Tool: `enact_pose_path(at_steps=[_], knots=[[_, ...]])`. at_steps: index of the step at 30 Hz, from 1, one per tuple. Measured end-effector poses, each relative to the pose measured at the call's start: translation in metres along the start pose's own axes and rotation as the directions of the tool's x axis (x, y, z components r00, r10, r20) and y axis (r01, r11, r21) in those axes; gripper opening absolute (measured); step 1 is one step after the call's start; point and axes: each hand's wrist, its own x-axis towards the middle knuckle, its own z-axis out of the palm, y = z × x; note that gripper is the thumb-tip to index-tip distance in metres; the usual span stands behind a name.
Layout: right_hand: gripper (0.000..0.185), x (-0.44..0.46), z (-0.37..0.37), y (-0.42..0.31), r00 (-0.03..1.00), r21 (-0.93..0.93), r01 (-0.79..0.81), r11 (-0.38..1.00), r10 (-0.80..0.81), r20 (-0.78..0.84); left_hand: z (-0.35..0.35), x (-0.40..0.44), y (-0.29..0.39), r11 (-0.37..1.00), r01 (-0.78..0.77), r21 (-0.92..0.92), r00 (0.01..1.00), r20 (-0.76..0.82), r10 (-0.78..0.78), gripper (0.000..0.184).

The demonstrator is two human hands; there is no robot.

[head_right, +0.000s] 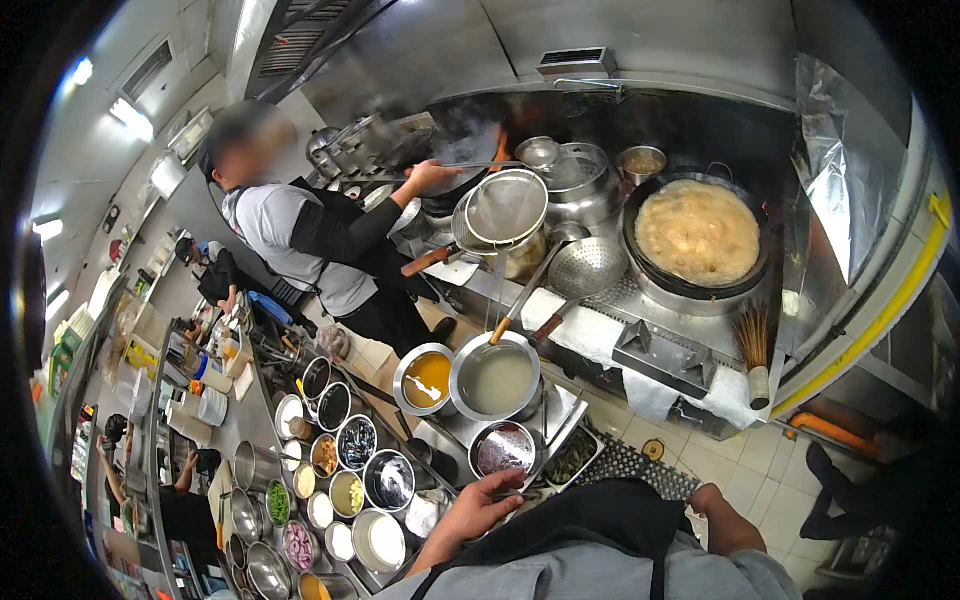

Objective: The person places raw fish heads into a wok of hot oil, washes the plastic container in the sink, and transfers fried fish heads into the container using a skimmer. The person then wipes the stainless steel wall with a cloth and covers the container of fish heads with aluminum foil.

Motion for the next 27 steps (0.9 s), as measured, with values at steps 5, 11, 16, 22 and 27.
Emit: enact_pose_path(at_steps=[5, 11, 16, 22, 27], knots=[[0.023, 0.003, 0.001, 0.000, 0.997, 0.299, -0.058, 0.952, 0.072, -0.035, -0.001, -0.001, -0.001, 1.000, -0.011, 0.006, 1.000, 0.001, 0.011, 0.047], [0.025, 0.036, 0.017, 0.034, 0.984, 0.144, 0.174, 0.974, -0.168, -0.053, -0.015, -0.003, 0.007, 1.000, -0.006, 0.026, 1.000, 0.016, 0.005, 0.045], [0.026, -0.008, -0.021, 0.011, 0.951, -0.018, 0.291, 0.956, -0.292, -0.098, -0.031, -0.009, -0.010, 0.997, -0.040, -0.065, 0.999, -0.031, 0.039, 0.045], [0.035, 0.028, -0.050, -0.047, 0.960, -0.493, 0.187, 0.850, -0.265, -0.093, -0.057, -0.011, -0.038, 0.993, -0.041, -0.109, 0.999, -0.032, 0.038, 0.049], [0.038, 0.045, -0.054, -0.076, 0.958, 0.037, 0.155, 0.987, -0.141, -0.251, -0.070, -0.013, -0.030, 0.996, -0.050, -0.079, 0.998, -0.045, 0.046, 0.049]])
